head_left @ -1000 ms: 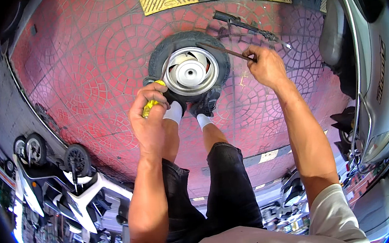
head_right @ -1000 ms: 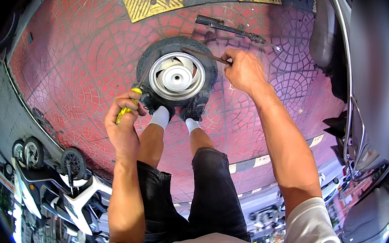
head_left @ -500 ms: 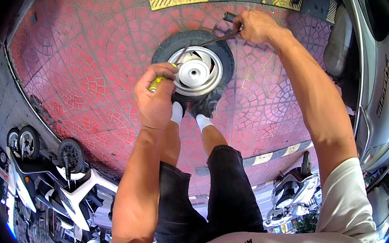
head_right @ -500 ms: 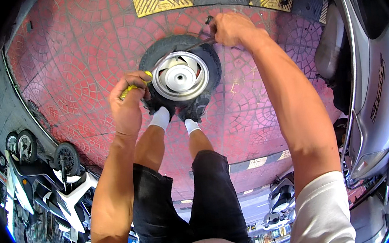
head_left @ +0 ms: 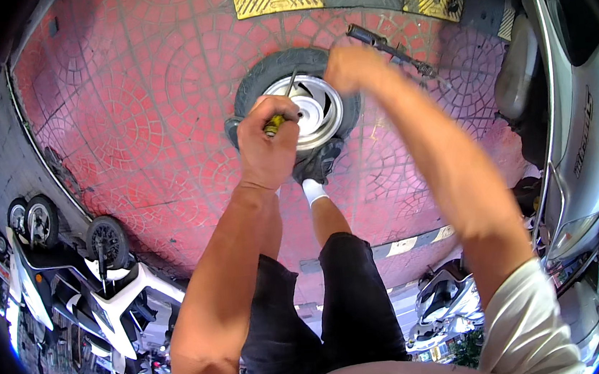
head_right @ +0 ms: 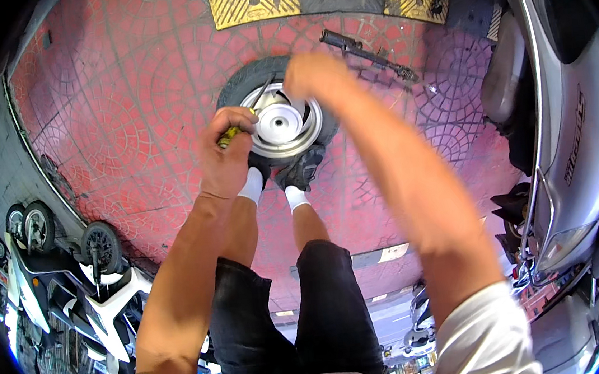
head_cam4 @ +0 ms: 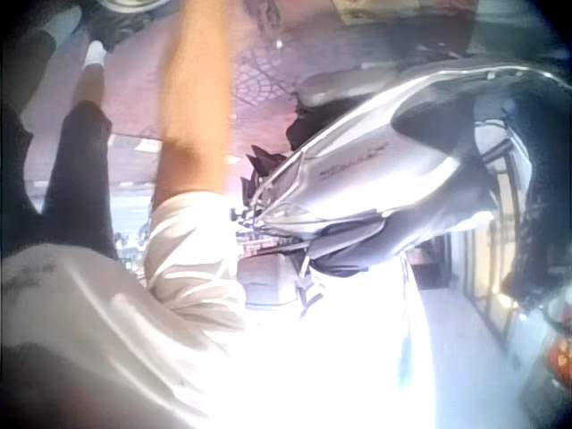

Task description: The person uses a tire lever and a tire iron to pry the bead of a motorcycle tire off the rim. After successfully separating the tire from the rim, the person stands up, inspects the tire, and walks into a cluttered workshop area.

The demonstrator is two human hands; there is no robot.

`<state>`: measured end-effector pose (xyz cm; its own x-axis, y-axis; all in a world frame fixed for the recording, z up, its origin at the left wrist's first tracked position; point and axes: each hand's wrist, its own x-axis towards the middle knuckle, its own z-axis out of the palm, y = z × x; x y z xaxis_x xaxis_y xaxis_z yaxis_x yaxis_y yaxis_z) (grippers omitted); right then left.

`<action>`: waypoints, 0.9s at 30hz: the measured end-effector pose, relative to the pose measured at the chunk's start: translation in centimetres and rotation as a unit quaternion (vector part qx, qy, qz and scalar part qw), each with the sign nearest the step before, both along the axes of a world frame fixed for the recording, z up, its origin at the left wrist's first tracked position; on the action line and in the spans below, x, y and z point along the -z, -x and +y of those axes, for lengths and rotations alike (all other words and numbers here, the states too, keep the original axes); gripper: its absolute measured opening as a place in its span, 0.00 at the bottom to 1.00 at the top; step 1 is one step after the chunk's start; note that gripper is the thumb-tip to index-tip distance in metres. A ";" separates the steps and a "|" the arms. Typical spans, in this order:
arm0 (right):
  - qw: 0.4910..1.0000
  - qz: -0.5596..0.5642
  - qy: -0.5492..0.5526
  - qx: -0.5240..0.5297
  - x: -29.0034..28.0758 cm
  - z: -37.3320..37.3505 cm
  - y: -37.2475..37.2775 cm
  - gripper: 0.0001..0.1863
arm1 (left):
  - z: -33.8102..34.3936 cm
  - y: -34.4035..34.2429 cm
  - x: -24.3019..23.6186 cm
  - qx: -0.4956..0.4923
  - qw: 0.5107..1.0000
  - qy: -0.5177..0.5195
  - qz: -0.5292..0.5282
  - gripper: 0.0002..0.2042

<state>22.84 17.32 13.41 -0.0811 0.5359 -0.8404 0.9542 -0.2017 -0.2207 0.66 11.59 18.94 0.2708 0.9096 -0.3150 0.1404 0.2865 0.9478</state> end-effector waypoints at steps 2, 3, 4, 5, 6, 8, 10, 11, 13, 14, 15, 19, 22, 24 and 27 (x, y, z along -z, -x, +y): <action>0.981 -0.002 0.019 0.193 -1.3 -4.6 3.3 0.19 | -0.1 0.7 0.2 -0.010 1.000 -0.010 0.004 0.08; 0.948 -0.010 0.036 0.316 -1.9 -6.0 4.5 0.20 | -0.1 0.8 -0.2 -0.006 1.000 -0.010 0.004 0.08; 0.916 -0.016 0.029 0.401 -2.0 -7.0 5.4 0.22 | 0.0 0.8 -0.5 0.000 1.000 -0.012 0.002 0.08; 0.895 -0.018 0.005 0.445 -1.9 -7.5 6.1 0.22 | -0.1 0.9 -0.8 0.018 1.000 -0.010 0.013 0.08; 0.873 -0.018 -0.021 0.486 -1.8 -7.9 6.8 0.22 | -0.3 1.0 -1.1 0.020 1.000 -0.010 0.018 0.08; 0.845 -0.014 -0.060 0.531 -1.4 -9.1 8.0 0.21 | -1.3 1.1 -1.2 0.022 0.999 -0.012 0.027 0.08; 0.828 -0.032 -0.048 0.558 -1.7 -9.9 9.3 0.21 | -2.4 1.4 -1.1 0.041 0.998 -0.019 0.036 0.08; 0.824 -0.036 -0.037 0.565 -2.3 -10.2 9.8 0.21 | -3.1 1.7 -1.2 0.048 0.998 -0.017 0.039 0.08; 0.823 -0.036 -0.053 0.565 -3.0 -10.7 9.9 0.20 | -4.4 1.9 -1.2 0.056 0.997 -0.012 0.048 0.07; 0.824 -0.037 -0.069 0.562 -2.6 -10.5 9.9 0.20 | -4.5 1.8 -1.1 0.059 0.997 -0.014 0.053 0.06; 0.826 -0.030 -0.081 0.557 -2.0 -11.2 10.2 0.19 | -4.5 1.7 -0.9 0.061 0.996 -0.015 0.058 0.06; 0.827 -0.042 -0.050 0.558 -3.2 -11.0 10.6 0.17 | -6.7 3.4 -0.9 0.060 0.997 0.035 0.045 0.06; 0.841 -0.040 -0.074 0.535 -2.5 -12.9 10.8 0.14 | -7.8 4.0 -1.6 -0.012 0.996 0.091 0.012 0.06; 0.844 -0.037 -0.080 0.530 -2.3 -14.7 11.8 0.13 | -8.2 4.0 -2.9 -0.022 0.996 0.079 0.016 0.05; 0.807 0.003 -0.092 0.583 -0.4 -19.0 13.6 0.11 | -8.4 2.6 -6.9 -0.021 0.995 0.095 -0.014 0.05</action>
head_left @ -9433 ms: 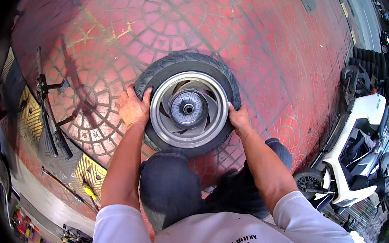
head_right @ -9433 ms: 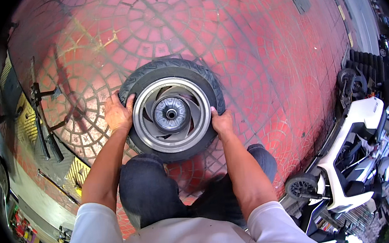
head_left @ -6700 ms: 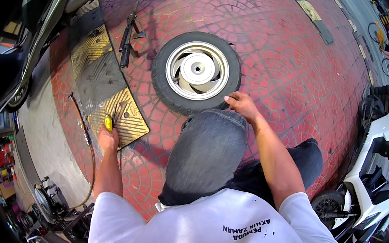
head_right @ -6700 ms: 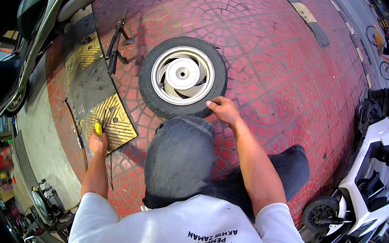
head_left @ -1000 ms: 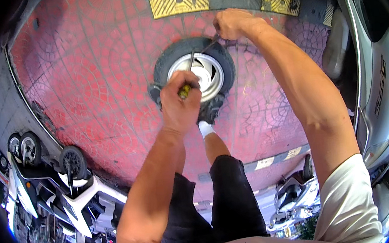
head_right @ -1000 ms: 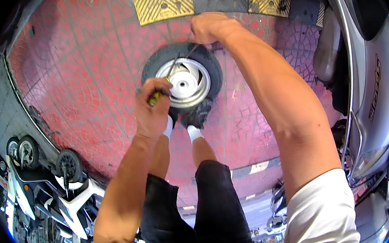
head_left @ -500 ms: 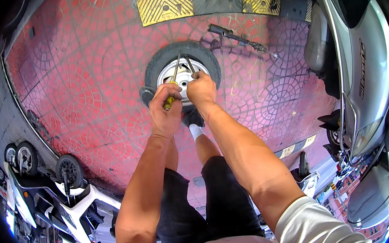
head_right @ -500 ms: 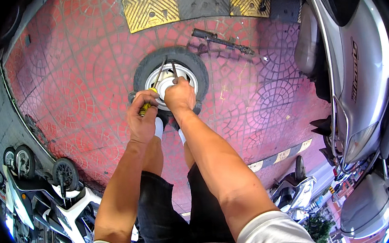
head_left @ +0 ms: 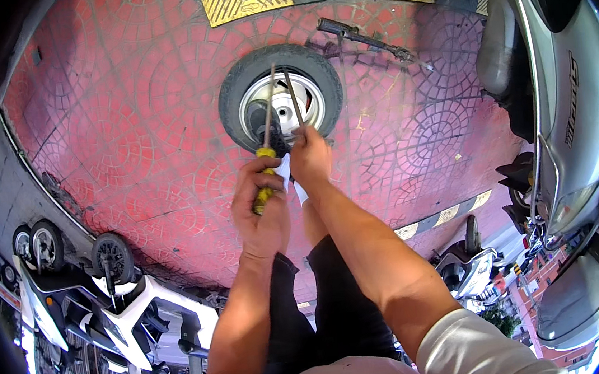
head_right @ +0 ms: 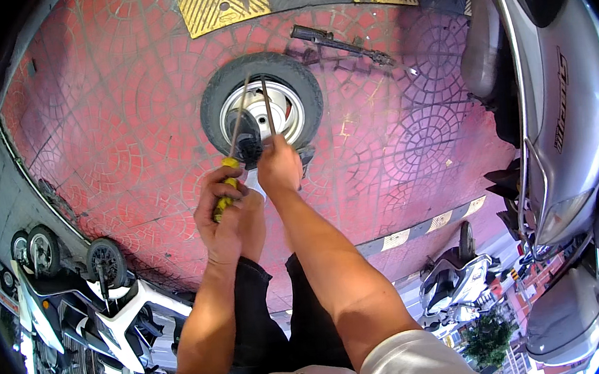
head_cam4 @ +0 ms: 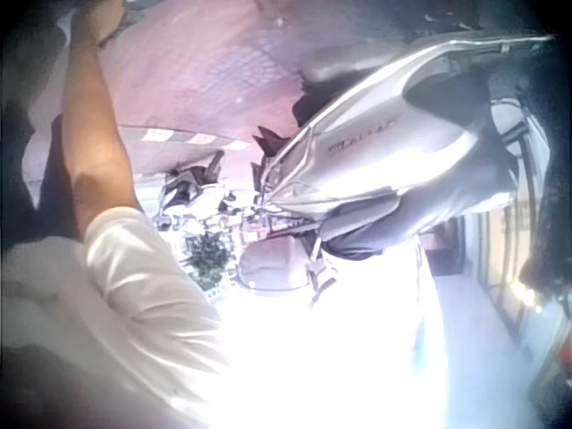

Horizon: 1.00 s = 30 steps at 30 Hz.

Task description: The person uses a tire lever and a tire iron to pry the bead of a motorcycle tire off the rim. After successfully separating the tire from the rim, the person stands up, inspects the tire, and walks into a cluttered workshop area.

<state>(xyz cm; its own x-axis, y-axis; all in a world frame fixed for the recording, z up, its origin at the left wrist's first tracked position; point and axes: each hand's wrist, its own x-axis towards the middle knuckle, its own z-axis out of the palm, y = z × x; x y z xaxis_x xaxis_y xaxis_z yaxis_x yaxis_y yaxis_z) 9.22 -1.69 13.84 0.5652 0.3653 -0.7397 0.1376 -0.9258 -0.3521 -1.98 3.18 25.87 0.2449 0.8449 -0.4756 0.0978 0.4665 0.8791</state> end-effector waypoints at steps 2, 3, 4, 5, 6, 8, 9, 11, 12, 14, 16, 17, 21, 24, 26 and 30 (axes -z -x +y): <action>0.988 0.084 -0.085 0.101 6.4 -6.8 3.4 0.10 | 0.5 -1.2 0.4 0.002 1.000 -0.001 -0.014 0.05; 0.966 0.137 -0.138 0.170 9.8 -9.1 5.0 0.09 | 1.0 -1.9 1.2 0.004 1.000 -0.004 -0.018 0.06; 0.919 0.203 -0.202 0.270 12.8 -11.3 6.7 0.09 | 0.9 -2.3 2.1 0.012 1.000 -0.005 -0.017 0.07; 0.884 0.266 -0.220 0.315 11.4 -10.0 6.9 0.11 | 0.6 -2.1 3.1 0.009 1.000 -0.008 -0.015 0.07; 0.841 0.316 -0.233 0.372 9.5 -8.3 6.8 0.15 | 1.3 -2.0 3.6 0.049 0.999 -0.014 0.002 0.08; 0.767 0.389 -0.260 0.439 8.0 -6.2 5.6 0.24 | 2.0 -2.6 4.6 0.121 0.992 -0.016 0.019 0.08; 0.706 0.454 -0.231 0.491 5.3 -4.0 4.0 0.30 | 1.7 -2.6 4.8 0.150 0.987 -0.034 0.045 0.08; 0.618 0.563 -0.175 0.520 2.6 -1.9 1.4 0.38 | 0.9 -2.7 4.3 0.204 0.971 -0.074 0.103 0.09; 0.590 0.610 -0.175 0.499 3.4 -1.1 0.1 0.39 | 1.3 -2.9 4.3 0.230 0.962 -0.081 0.121 0.10; 0.621 0.614 -0.129 0.469 2.7 0.6 -1.8 0.37 | 1.8 -3.3 4.2 0.274 0.944 -0.098 0.157 0.12; 0.656 0.624 -0.079 0.417 2.2 2.0 -3.8 0.35 | 1.4 -3.8 4.2 0.314 0.927 -0.096 0.183 0.13; 0.670 0.628 -0.053 0.392 2.2 2.2 -4.5 0.34 | 1.0 -3.9 4.3 0.335 0.917 -0.093 0.197 0.14; 0.651 0.648 -0.095 0.384 2.9 1.7 -5.3 0.24 | 0.0 -4.3 5.0 0.351 0.891 -0.137 0.252 0.17; 0.763 0.512 -0.051 0.391 2.8 0.6 -5.2 0.20 | -1.5 -5.6 5.1 0.301 0.893 -0.134 0.308 0.19; 0.800 0.448 -0.031 0.398 3.8 -1.7 -5.0 0.19 | -3.0 -5.7 7.0 0.274 0.887 -0.125 0.349 0.21; 0.942 0.264 0.014 0.207 4.9 -9.3 -7.1 0.20 | -3.9 -7.4 10.5 0.291 0.825 0.013 0.484 0.22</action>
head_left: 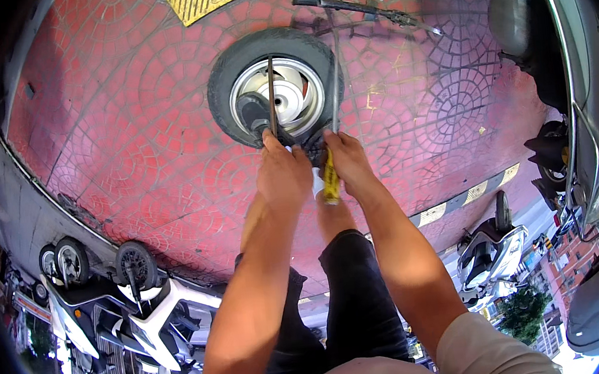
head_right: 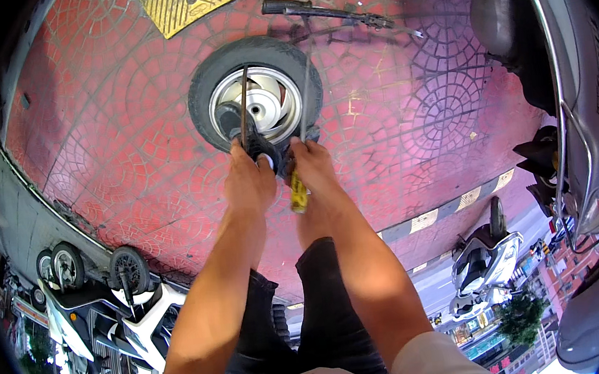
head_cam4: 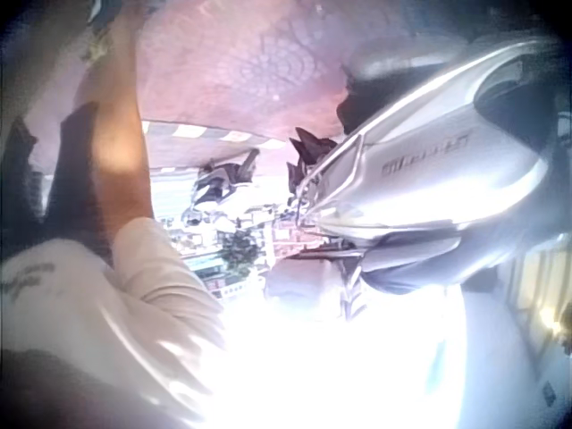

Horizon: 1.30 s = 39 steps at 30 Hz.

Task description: The person uses a tire lever and a tire iron to pry the bead of a motorcycle tire off the rim. After successfully separating the tire from the rim, the person stands up, inspects the tire, and walks into a cluttered workshop area.

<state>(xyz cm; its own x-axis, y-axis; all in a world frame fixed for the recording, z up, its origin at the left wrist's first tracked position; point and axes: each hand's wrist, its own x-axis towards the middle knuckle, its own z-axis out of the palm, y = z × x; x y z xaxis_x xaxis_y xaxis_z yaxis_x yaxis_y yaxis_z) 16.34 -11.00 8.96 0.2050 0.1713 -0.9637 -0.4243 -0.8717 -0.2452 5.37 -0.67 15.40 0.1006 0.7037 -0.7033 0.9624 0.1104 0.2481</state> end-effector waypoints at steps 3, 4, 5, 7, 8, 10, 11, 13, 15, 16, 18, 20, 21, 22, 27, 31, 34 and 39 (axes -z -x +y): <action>0.997 -0.070 -0.007 -0.035 -5.9 -3.3 -2.2 0.22 | 1.8 -0.8 2.5 -0.010 0.979 0.192 0.069 0.21; 0.996 -0.073 -0.030 -0.030 -7.5 -4.7 -3.0 0.24 | 1.1 -0.4 4.5 0.009 0.983 0.169 0.066 0.20; 0.996 -0.075 -0.053 -0.024 -9.2 -6.1 -3.6 0.25 | 0.6 -0.1 5.9 0.028 0.987 0.145 0.064 0.19; 0.996 -0.048 -0.077 0.004 -13.1 -7.3 -5.0 0.28 | 1.4 -0.5 7.2 0.053 0.987 0.128 0.078 0.18; 0.995 -0.035 -0.093 0.018 -13.9 -7.9 -5.7 0.30 | 2.0 -0.8 7.6 0.065 0.988 0.115 0.084 0.18; 0.994 -0.063 -0.085 -0.011 -14.2 -10.2 -6.2 0.30 | 2.6 -1.2 8.0 0.091 0.984 0.123 0.086 0.18; 0.993 -0.079 -0.084 -0.024 -14.0 -10.7 -6.6 0.30 | 2.9 -1.4 8.2 0.105 0.983 0.124 0.085 0.19; 0.975 -0.144 -0.088 -0.147 -14.1 -11.2 -7.4 0.30 | 2.5 -1.2 8.4 0.110 0.980 0.132 0.100 0.19; 0.938 -0.221 -0.173 -0.206 -13.5 -11.7 -7.2 0.32 | 1.7 0.2 9.3 0.140 0.975 0.129 0.113 0.20; 0.953 -0.201 -0.152 -0.166 -13.6 -11.2 -7.6 0.32 | 1.2 1.4 10.7 0.155 0.976 0.116 0.100 0.21; 0.956 -0.197 -0.128 -0.174 -12.8 -10.6 -8.3 0.30 | 0.9 2.3 10.5 0.190 0.968 0.118 0.115 0.20; 0.959 -0.208 -0.122 -0.151 -11.6 -9.9 -8.7 0.28 | 0.6 3.4 12.3 0.212 0.962 0.110 0.132 0.20; 0.957 -0.212 -0.129 -0.148 -10.7 -10.1 -8.8 0.27 | 0.4 3.7 13.4 0.217 0.960 0.104 0.140 0.20; 0.956 -0.217 -0.135 -0.145 -9.6 -10.2 -9.1 0.27 | 0.2 3.9 14.6 0.223 0.958 0.099 0.149 0.20; 0.960 -0.201 -0.134 -0.139 -7.7 -10.8 -11.3 0.24 | -0.9 5.4 20.5 0.241 0.955 -0.173 -0.013 0.33; 0.951 -0.194 -0.113 -0.215 -7.3 -9.6 -14.6 0.22 | -1.3 5.8 24.2 0.262 0.934 -0.222 -0.097 0.44; 0.971 -0.167 -0.102 -0.134 -5.5 -10.7 -19.1 0.20 | -1.7 6.1 25.4 0.249 0.933 -0.235 -0.114 0.48; 0.826 -0.125 -0.414 0.360 0.9 -6.2 -28.4 0.23 | -2.3 7.1 28.3 0.239 0.910 -0.312 -0.130 0.54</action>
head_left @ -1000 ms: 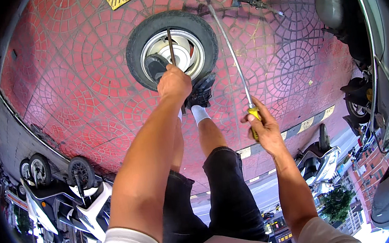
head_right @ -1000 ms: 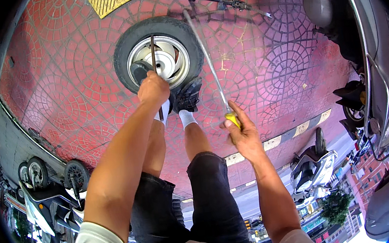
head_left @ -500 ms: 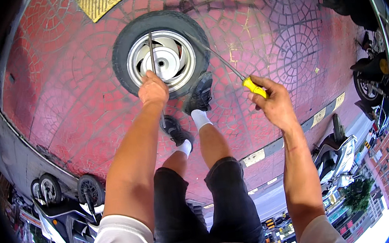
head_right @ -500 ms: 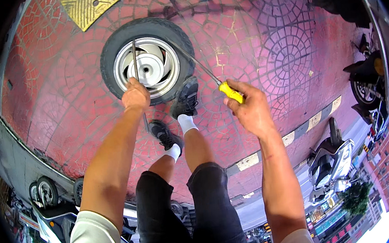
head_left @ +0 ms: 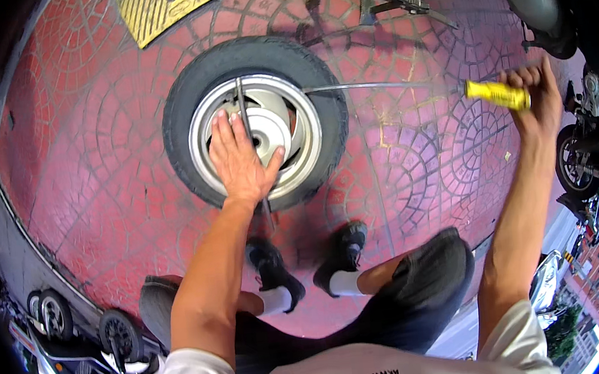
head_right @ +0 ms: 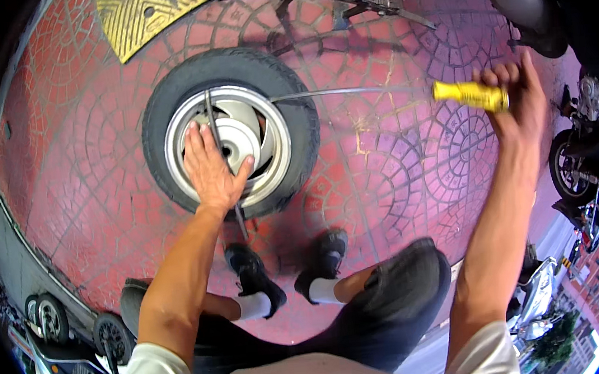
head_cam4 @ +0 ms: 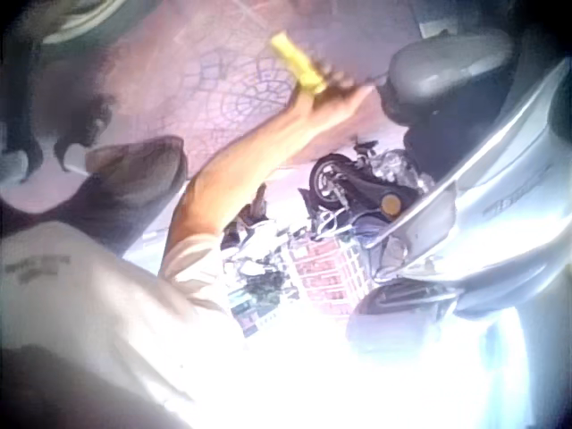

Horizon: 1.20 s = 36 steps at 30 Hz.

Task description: The person uses a tire lever and a tire iron to pry the bead of a motorcycle tire off the rim. After successfully separating the tire from the rim, the person stands up, inspects the tire, and walks into a cluttered workshop area.

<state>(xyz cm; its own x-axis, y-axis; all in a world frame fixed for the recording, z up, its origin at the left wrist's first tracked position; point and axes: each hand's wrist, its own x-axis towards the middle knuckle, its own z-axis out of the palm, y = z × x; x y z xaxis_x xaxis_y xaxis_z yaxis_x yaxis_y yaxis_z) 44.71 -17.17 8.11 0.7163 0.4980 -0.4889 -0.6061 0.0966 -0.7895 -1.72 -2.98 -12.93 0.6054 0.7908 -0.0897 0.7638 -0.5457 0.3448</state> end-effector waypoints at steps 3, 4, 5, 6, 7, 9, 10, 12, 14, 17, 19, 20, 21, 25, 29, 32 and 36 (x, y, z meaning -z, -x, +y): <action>0.983 0.019 -0.156 -0.096 4.6 2.2 -5.7 0.28 | 0.0 -0.5 0.2 0.009 1.000 -0.022 -0.007 0.55; 0.976 0.023 -0.186 -0.106 5.6 3.3 -6.8 0.28 | 0.1 -0.5 0.6 0.016 0.999 -0.039 -0.029 0.55; 0.983 0.001 -0.166 -0.081 6.6 4.3 -7.7 0.29 | 0.2 -0.8 0.8 0.023 0.998 -0.044 -0.043 0.55; 0.984 0.006 -0.165 -0.074 7.2 6.2 -7.4 0.28 | 0.0 -0.6 0.7 0.025 0.998 -0.042 -0.051 0.55; 0.988 -0.049 -0.138 -0.039 6.6 6.9 -7.1 0.28 | 0.3 -0.8 0.9 0.026 0.996 -0.053 -0.073 0.56; 0.984 -0.121 -0.122 -0.045 2.9 9.1 -2.5 0.27 | 0.0 -0.3 0.7 0.018 0.999 -0.045 -0.026 0.58; 0.975 -0.150 -0.141 -0.083 0.6 9.3 0.1 0.26 | 0.1 -0.3 0.6 0.013 0.999 -0.041 -0.007 0.58; 0.950 -0.250 -0.165 -0.082 -2.3 9.3 6.6 0.24 | -0.2 0.1 0.5 0.010 0.999 -0.037 -0.015 0.61; 0.949 -0.264 -0.163 -0.054 -1.9 9.4 7.3 0.24 | -0.2 0.4 0.2 0.004 0.999 -0.038 -0.005 0.62; 0.974 -0.210 -0.089 0.008 1.0 10.3 2.9 0.24 | -0.3 -0.6 0.3 0.013 0.999 -0.034 -0.029 0.63; 0.970 -0.217 -0.107 -0.018 0.3 10.4 4.1 0.24 | -0.3 -1.0 -0.1 0.010 0.999 -0.029 -0.027 0.63; 0.967 -0.233 -0.100 -0.028 -0.4 10.2 5.9 0.24 | -0.2 -0.7 -0.2 0.004 1.000 -0.024 -0.012 0.63; 0.965 -0.217 -0.116 -0.091 -0.9 9.3 8.0 0.21 | -0.3 -0.2 -0.2 -0.004 1.000 -0.016 0.003 0.63; 0.946 -0.173 -0.023 -0.272 -5.6 7.4 11.8 0.15 | 0.1 -0.2 -0.7 -0.014 1.000 -0.014 0.001 0.62; 0.837 -0.049 0.182 -0.514 -9.9 6.7 9.4 0.36 | 0.0 0.2 -0.5 -0.018 1.000 -0.007 -0.018 0.61; 0.784 0.030 0.247 -0.569 -10.7 8.0 9.2 0.46 | 0.1 0.0 -0.9 -0.023 0.999 0.020 -0.019 0.61; 0.790 0.156 0.249 -0.539 -10.3 9.2 9.8 0.47 | 0.2 0.1 -0.8 -0.028 0.998 0.048 -0.017 0.61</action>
